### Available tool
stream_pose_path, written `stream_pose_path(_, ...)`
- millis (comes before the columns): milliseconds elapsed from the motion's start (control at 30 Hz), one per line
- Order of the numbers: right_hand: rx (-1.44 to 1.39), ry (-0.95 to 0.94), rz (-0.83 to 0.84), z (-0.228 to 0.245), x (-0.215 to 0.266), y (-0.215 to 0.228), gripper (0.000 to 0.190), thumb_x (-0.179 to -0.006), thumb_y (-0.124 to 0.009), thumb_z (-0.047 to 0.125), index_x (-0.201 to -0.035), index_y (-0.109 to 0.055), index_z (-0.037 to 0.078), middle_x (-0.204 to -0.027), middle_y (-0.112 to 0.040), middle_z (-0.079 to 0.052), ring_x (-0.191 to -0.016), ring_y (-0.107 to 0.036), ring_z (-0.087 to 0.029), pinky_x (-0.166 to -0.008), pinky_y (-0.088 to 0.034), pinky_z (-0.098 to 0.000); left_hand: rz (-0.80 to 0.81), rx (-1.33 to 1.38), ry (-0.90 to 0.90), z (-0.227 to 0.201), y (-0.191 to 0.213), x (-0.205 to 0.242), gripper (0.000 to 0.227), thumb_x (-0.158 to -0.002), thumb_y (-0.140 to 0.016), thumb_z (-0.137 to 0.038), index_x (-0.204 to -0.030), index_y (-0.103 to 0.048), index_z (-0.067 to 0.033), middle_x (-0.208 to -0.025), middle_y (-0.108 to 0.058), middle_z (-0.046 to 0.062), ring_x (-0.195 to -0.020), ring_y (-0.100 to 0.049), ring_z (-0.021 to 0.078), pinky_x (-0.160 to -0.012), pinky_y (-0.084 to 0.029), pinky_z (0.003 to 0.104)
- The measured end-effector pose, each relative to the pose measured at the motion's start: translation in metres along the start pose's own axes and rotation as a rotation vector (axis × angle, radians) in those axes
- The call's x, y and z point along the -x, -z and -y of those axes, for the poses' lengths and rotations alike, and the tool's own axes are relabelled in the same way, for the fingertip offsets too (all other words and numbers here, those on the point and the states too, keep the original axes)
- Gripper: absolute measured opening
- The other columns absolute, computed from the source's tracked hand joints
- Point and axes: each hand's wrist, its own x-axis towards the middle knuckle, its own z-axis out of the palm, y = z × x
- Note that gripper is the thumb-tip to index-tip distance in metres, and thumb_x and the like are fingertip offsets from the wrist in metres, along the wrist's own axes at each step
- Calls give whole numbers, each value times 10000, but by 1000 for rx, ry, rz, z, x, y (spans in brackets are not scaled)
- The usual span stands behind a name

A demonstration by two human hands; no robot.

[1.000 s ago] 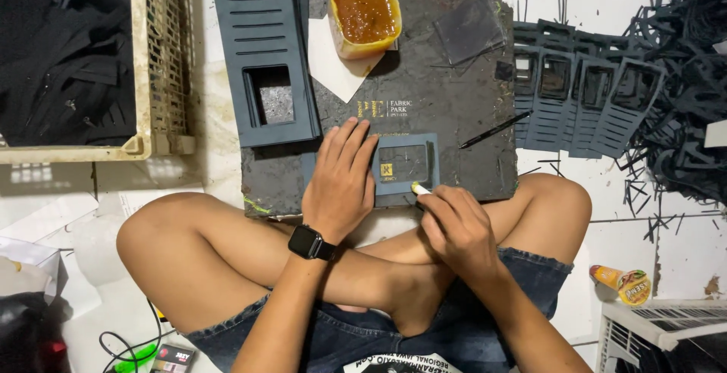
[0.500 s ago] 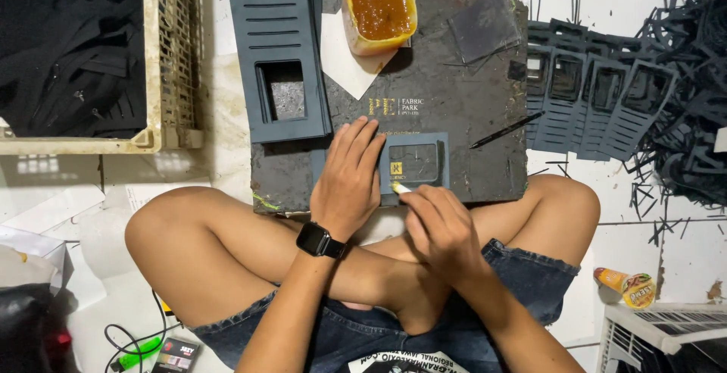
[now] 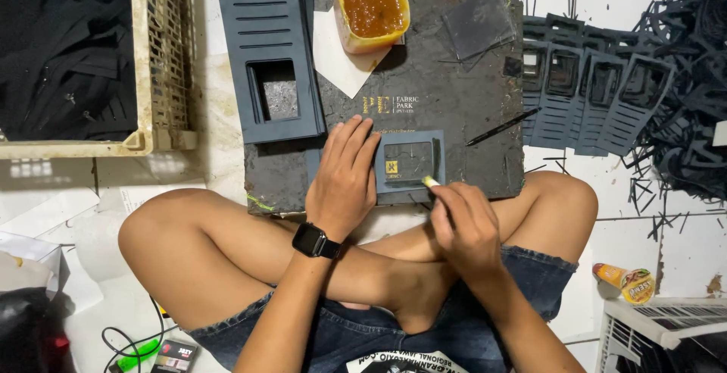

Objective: Applying glue to the edges of small grey components using a stick applicator

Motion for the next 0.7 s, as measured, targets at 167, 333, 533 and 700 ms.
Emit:
stream_pose_path(167,-115,18,-21,13,7,-29,170,-932,-638,-25,-1076,-723,3,-936,-664,-142,-834,-683,-324,-734,-576,-427,-5,24,-1,0,-1,0,409,-890,-597,59,-1299,-597,46,-1407,-571,224,-1384,-505,374,-1222,-371,495)
stream_pose_path(333,-174,28,-28,31,-7,-27,163,-932,-633,-42,-1066,-720,-10,-926,-664,-171,-812,-684,-355,-715,-575,-446,-14,34,0,1,-1,0,416,-881,-591,69,-1295,-599,44,-1404,-574,221,-1381,-508,374,-1221,-374,494)
stream_pose_path(533,-28,-41,-8,-6,19,-19,183,-929,-633,-10,-1080,-731,24,-931,-666,-121,-831,-669,-301,-746,-563,-414,-15,40,4,2,-3,2,465,-845,-621,78,-1307,-593,40,-1409,-571,220,-1379,-508,380,-1224,-370,497)
stream_pose_path(700,29,-151,-66,-18,15,3,151,-922,-664,-47,-1047,-743,-11,-912,-681,-120,-825,-678,-280,-741,-564,-385,-21,43,3,2,-4,2,466,-842,-626,70,-1306,-593,44,-1411,-571,224,-1381,-508,381,-1227,-367,499)
